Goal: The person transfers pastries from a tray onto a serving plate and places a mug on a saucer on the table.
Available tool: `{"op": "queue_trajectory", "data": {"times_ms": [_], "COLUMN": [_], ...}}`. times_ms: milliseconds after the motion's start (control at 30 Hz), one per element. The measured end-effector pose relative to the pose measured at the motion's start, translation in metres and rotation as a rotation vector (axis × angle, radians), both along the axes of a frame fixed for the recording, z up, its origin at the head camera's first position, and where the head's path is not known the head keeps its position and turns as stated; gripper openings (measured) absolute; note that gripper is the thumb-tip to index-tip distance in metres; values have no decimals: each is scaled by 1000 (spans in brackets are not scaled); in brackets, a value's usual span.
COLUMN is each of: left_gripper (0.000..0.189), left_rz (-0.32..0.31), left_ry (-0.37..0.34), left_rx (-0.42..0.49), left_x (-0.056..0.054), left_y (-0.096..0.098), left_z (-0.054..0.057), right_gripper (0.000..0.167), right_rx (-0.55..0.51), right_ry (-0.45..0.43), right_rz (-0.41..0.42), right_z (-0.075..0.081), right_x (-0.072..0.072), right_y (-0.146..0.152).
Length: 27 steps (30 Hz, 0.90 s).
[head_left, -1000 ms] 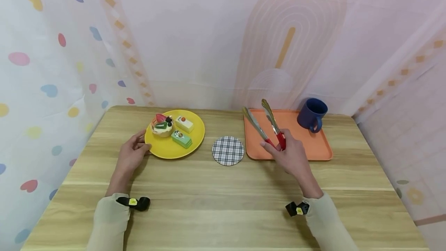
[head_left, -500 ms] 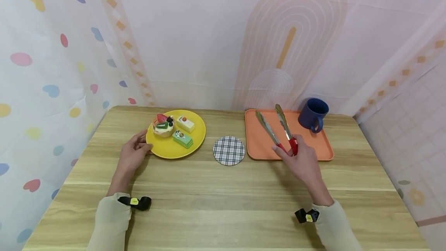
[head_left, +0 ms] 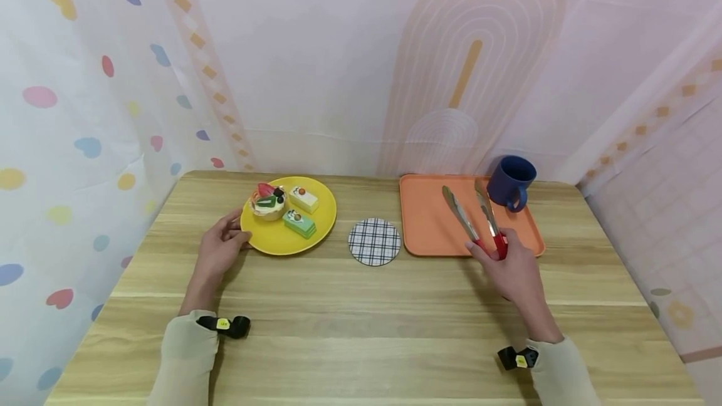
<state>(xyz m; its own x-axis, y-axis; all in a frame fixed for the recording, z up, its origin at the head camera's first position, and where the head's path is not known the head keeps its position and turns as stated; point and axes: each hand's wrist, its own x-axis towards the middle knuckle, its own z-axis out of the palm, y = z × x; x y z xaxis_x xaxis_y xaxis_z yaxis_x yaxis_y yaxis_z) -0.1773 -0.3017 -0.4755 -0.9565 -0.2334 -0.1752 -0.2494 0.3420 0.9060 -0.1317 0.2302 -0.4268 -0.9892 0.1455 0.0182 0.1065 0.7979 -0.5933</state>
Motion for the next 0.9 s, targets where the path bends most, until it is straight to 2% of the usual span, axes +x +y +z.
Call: {"op": "queue_trajectory", "data": {"times_ms": [333, 633, 900], "left_gripper": [62, 62, 62], "left_rz": [-1, 3, 9], "left_ry": [-8, -15, -22], "left_rx": [4, 5, -7], "left_x": [-3, -2, -1], "left_y": [2, 2, 2], "left_z": [0, 1, 0], "right_gripper": [90, 83, 91], "right_rx": [0, 9, 16], "right_ry": [-65, -49, -145], "right_rz": [-32, -62, -114], "right_z": [-7, -12, -14], "right_x": [9, 15, 21], "right_y": [19, 28, 36]}}
